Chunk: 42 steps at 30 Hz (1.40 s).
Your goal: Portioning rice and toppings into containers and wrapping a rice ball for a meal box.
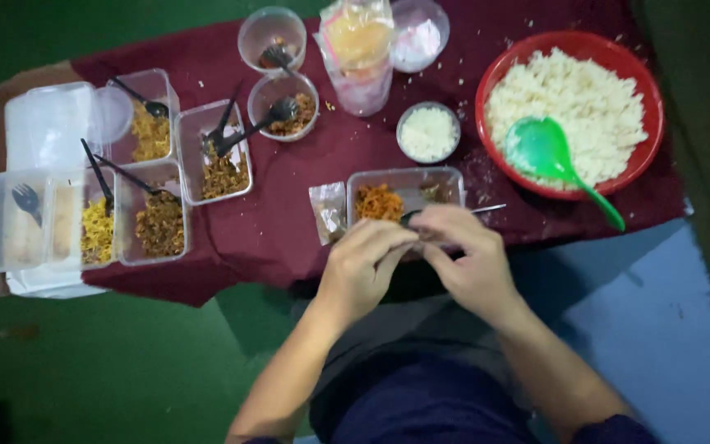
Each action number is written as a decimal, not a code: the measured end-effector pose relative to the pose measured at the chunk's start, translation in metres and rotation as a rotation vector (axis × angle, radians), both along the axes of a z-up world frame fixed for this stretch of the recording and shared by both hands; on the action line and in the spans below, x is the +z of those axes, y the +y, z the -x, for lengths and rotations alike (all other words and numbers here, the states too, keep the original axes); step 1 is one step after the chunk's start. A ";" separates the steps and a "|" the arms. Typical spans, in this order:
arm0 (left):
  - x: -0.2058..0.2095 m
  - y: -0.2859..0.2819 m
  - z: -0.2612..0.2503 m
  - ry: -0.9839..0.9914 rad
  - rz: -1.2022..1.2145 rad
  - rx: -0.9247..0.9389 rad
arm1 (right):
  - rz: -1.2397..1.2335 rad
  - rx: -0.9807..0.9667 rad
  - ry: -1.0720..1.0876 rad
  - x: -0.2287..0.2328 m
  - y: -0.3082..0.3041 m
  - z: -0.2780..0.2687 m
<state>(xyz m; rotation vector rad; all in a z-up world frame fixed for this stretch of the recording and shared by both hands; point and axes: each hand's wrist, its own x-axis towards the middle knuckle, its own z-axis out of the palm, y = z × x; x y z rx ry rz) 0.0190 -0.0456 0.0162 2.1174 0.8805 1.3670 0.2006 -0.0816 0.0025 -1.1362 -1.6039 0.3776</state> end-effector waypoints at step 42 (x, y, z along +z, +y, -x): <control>-0.039 0.016 0.091 -0.092 0.422 0.477 | 0.248 -0.276 0.071 -0.035 -0.021 -0.037</control>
